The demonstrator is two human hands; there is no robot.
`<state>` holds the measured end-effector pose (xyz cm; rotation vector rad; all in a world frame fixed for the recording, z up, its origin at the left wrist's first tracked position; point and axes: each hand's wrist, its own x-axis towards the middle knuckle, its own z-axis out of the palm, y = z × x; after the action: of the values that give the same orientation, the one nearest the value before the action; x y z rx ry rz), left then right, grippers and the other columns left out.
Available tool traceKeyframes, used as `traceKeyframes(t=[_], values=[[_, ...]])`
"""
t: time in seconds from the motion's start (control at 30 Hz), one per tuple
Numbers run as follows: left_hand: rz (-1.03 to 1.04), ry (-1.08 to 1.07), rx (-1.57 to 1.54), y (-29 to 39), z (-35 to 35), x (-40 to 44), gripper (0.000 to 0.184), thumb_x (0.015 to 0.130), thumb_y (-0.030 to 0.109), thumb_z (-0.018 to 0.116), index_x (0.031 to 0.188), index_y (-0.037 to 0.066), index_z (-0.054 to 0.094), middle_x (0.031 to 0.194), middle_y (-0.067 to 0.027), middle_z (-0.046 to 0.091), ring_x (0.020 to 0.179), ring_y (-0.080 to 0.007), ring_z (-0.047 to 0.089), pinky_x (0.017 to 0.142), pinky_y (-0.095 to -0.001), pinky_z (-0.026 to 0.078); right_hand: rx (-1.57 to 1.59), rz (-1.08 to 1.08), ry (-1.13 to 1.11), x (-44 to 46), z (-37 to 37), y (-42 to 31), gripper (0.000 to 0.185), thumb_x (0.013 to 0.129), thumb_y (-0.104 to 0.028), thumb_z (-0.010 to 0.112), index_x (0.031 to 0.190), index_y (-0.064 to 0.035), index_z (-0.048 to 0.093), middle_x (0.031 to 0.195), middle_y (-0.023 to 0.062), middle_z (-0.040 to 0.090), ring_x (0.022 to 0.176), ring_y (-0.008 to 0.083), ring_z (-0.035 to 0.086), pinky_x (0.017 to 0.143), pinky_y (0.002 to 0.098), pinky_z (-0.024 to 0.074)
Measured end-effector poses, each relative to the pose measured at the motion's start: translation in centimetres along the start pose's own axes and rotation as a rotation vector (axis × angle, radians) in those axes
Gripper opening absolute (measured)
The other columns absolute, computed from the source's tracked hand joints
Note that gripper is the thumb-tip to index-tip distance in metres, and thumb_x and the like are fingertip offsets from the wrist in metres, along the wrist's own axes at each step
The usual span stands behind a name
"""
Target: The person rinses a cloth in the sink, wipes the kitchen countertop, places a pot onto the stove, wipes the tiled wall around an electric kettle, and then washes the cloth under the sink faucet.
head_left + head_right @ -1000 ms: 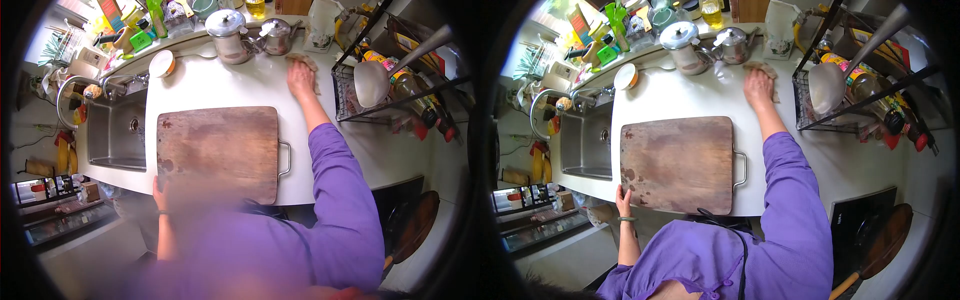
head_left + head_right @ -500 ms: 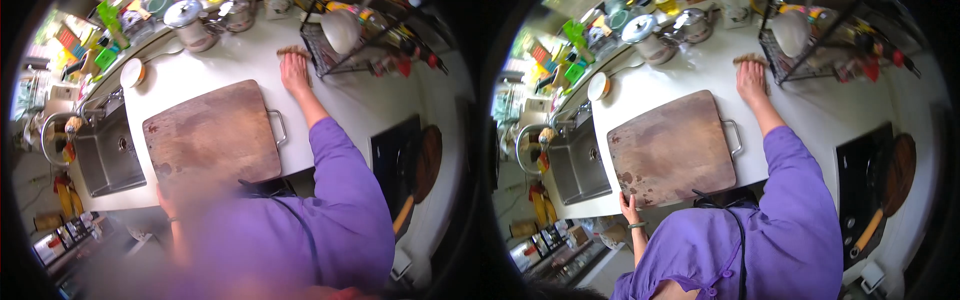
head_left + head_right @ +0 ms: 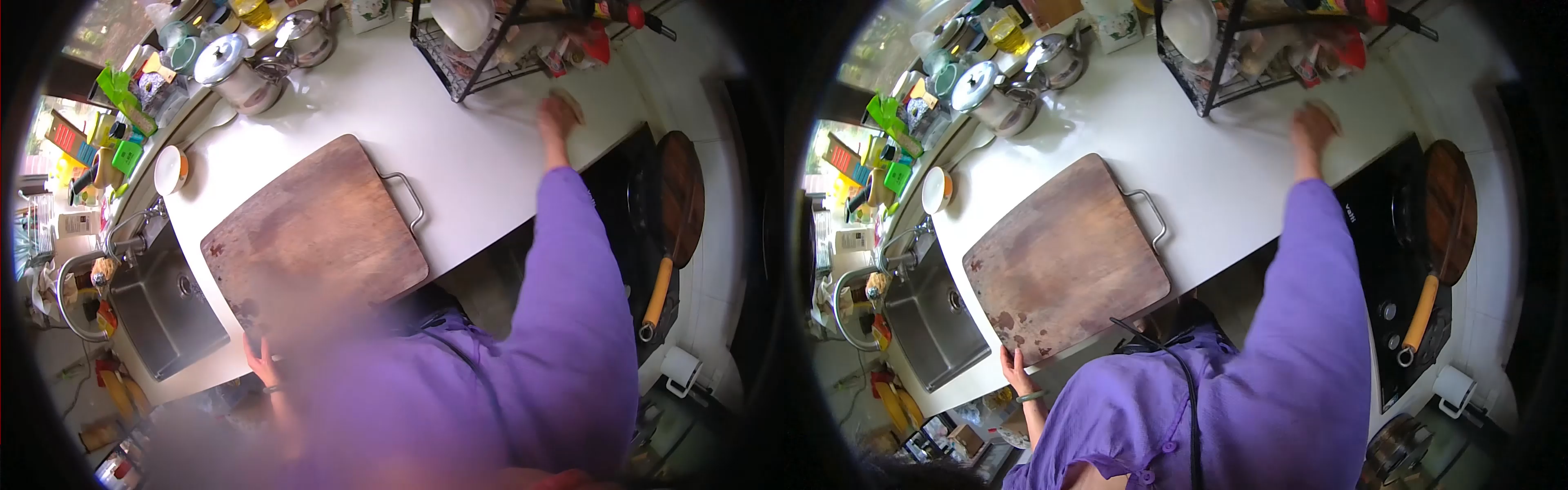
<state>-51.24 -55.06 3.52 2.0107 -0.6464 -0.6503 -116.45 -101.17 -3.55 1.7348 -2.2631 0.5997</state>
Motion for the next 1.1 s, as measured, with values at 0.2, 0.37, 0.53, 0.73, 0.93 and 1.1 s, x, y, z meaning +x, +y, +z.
traceKeyframes(t=[0.2,0.37,0.53,0.73,0.93,1.1], values=[[-0.134,0.022,-0.04,2.6,0.9,0.1,0.054,0.084,0.016,0.058,0.128,-0.006,0.035,0.121,-0.0184,0.046,0.105,-0.0227,0.048,0.09,-0.0325,0.039,0.208,-0.476,-0.132,-8.4,-5.3,-14.8,0.012,0.079,-0.015,0.046,0.081,-0.0057,0.054,0.074,0.0142,0.054,0.077,0.0314,0.052,0.075,0.0448,0.0387],[-0.107,0.04,-0.074,2.7,1.4,0.2,0.056,0.085,0.017,0.058,0.128,-0.01,0.032,0.123,-0.0195,0.043,0.108,-0.0225,0.047,0.092,-0.031,0.039,0.496,-0.59,-0.341,-18.4,-13.9,-14.9,0.026,0.084,-0.016,0.048,0.105,-0.0029,0.053,0.1,0.0141,0.054,0.099,0.0309,0.049,0.09,0.0413,0.0355],[-0.038,0.113,-0.01,0.2,1.0,1.0,0.057,0.083,0.022,0.06,0.125,-0.01,0.038,0.123,-0.0178,0.047,0.11,-0.0218,0.045,0.095,-0.0306,0.034,0.044,-0.235,-0.134,-11.7,-8.5,-4.3,0.031,0.082,-0.008,0.04,0.111,-0.0013,0.046,0.107,0.0247,0.05,0.099,0.0388,0.048,0.085,0.0454,0.0384],[-0.048,0.152,0.056,0.7,0.9,0.6,0.056,0.084,0.019,0.06,0.126,-0.009,0.037,0.124,-0.0175,0.046,0.111,-0.0211,0.045,0.096,-0.0301,0.033,-0.173,0.219,0.152,2.0,-2.6,9.2,0.037,0.081,-0.02,0.047,0.111,0.0009,0.049,0.11,0.0221,0.052,0.105,0.0355,0.048,0.09,0.0489,0.0342],[0.353,0.086,0.499,-0.1,0.9,1.2,0.055,0.084,0.018,0.059,0.127,-0.009,0.037,0.122,-0.0182,0.047,0.109,-0.0215,0.046,0.095,-0.0305,0.034,-0.117,0.219,0.259,10.0,1.4,15.7,0.034,0.082,-0.021,0.046,0.108,0.0007,0.051,0.097,0.0219,0.058,0.089,0.035,0.056,0.078,0.0438,0.0436],[0.641,0.206,0.595,-0.3,0.6,1.9,0.055,0.085,0.021,0.059,0.125,-0.009,0.038,0.121,-0.019,0.048,0.108,-0.0222,0.047,0.094,-0.0308,0.035,0.119,-0.239,0.231,9.9,0.1,8.7,0.017,0.077,-0.011,0.045,0.087,-0.0043,0.056,0.08,0.0143,0.057,0.077,0.0317,0.055,0.069,0.0442,0.041]])
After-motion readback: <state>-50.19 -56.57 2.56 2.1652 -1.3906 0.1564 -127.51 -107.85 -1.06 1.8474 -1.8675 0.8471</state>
